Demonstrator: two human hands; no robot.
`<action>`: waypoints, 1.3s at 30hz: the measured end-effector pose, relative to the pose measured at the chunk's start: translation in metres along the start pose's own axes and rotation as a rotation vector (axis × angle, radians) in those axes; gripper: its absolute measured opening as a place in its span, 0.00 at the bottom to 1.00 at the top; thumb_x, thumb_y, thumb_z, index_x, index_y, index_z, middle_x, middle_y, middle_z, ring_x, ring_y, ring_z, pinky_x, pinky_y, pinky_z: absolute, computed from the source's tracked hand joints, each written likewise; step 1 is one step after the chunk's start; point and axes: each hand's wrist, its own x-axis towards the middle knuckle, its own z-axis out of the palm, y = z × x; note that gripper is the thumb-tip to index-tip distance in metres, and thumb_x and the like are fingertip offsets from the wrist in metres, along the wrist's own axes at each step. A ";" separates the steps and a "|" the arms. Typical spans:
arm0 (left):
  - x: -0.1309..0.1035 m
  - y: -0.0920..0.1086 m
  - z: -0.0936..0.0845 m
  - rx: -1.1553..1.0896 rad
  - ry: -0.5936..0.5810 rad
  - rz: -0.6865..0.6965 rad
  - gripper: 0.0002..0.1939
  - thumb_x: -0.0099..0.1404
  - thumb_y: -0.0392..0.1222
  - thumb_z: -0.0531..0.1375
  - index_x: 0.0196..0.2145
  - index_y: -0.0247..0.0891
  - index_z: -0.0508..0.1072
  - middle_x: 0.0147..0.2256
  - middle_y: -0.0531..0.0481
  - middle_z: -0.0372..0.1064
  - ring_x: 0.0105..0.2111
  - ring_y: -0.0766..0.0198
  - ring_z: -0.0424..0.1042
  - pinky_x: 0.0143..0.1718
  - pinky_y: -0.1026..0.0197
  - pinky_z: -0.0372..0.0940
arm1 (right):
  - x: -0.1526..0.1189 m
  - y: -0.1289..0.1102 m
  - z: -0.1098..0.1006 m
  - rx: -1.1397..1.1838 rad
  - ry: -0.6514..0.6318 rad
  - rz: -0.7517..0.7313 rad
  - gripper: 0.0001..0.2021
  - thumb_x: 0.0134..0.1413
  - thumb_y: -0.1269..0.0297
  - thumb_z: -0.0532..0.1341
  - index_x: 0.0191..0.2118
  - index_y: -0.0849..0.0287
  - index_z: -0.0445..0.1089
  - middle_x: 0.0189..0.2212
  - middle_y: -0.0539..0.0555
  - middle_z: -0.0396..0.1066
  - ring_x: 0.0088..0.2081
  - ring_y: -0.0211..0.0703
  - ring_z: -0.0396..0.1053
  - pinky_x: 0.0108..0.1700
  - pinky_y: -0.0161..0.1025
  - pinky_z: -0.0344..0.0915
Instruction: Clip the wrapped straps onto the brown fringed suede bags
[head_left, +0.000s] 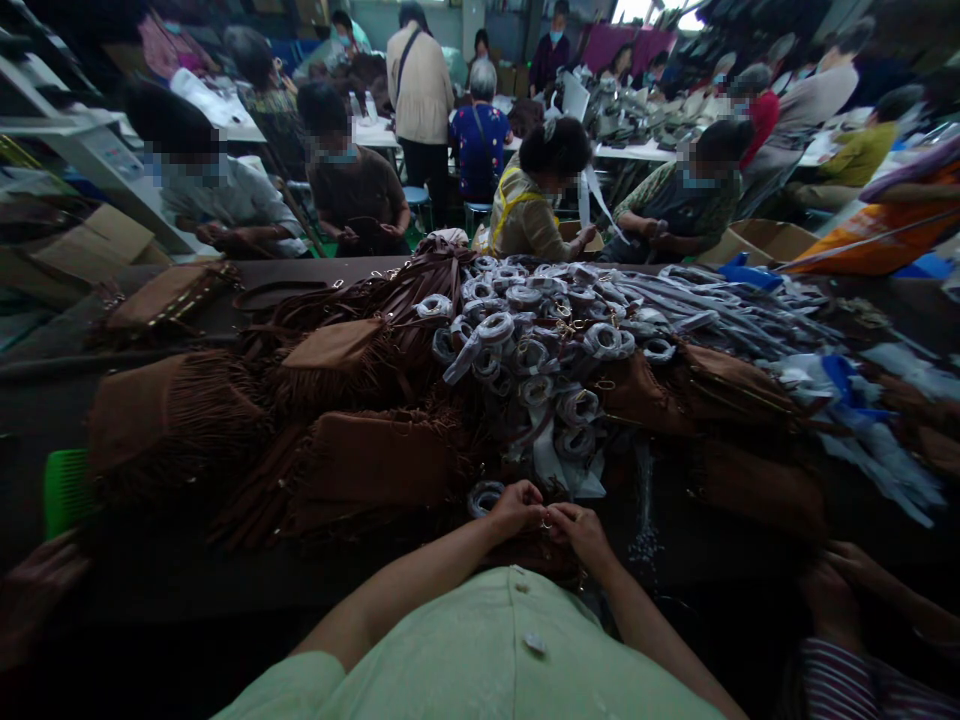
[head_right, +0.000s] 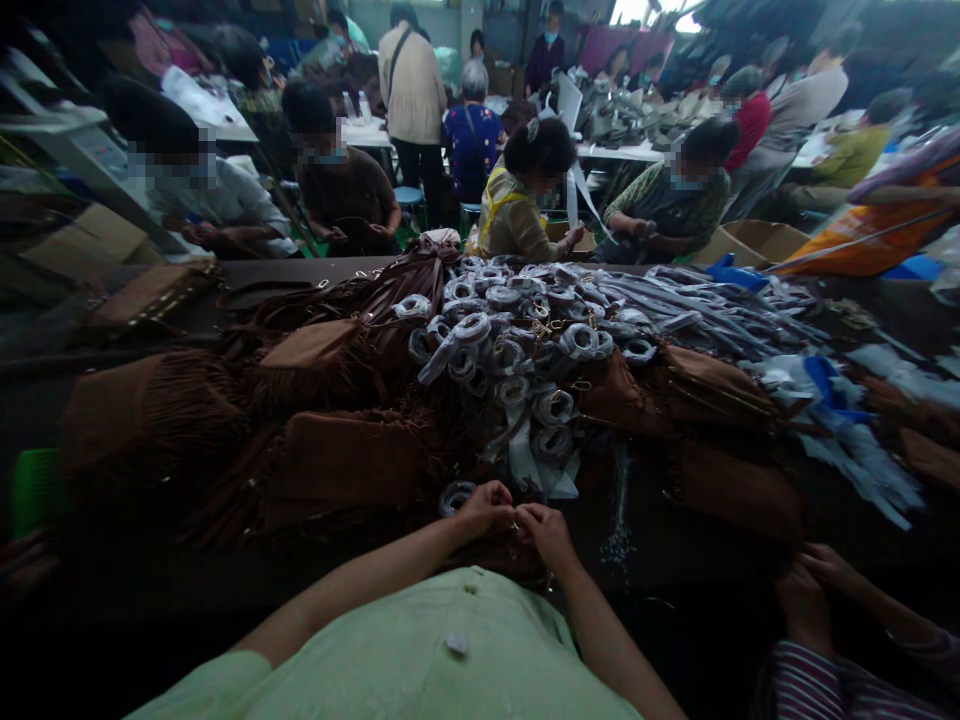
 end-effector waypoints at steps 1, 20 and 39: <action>0.000 0.001 0.000 -0.004 0.001 0.003 0.20 0.43 0.42 0.67 0.31 0.34 0.64 0.22 0.57 0.64 0.20 0.72 0.64 0.23 0.68 0.60 | 0.000 0.001 0.001 0.011 0.004 0.008 0.21 0.42 0.48 0.62 0.34 0.63 0.74 0.23 0.51 0.72 0.23 0.37 0.67 0.26 0.34 0.65; -0.002 0.001 -0.005 -0.045 -0.076 -0.118 0.25 0.35 0.44 0.71 0.28 0.35 0.63 0.19 0.57 0.65 0.18 0.68 0.66 0.21 0.66 0.61 | -0.005 -0.003 -0.004 -0.519 -0.022 -0.372 0.16 0.54 0.54 0.54 0.32 0.57 0.75 0.32 0.54 0.75 0.36 0.44 0.71 0.39 0.38 0.64; -0.067 0.054 -0.075 1.582 -0.106 0.433 0.10 0.53 0.42 0.62 0.34 0.36 0.72 0.36 0.44 0.68 0.43 0.56 0.63 0.47 0.56 0.54 | 0.001 0.004 0.002 -0.719 -0.015 -0.335 0.14 0.56 0.58 0.52 0.35 0.57 0.74 0.35 0.54 0.74 0.38 0.42 0.70 0.45 0.38 0.61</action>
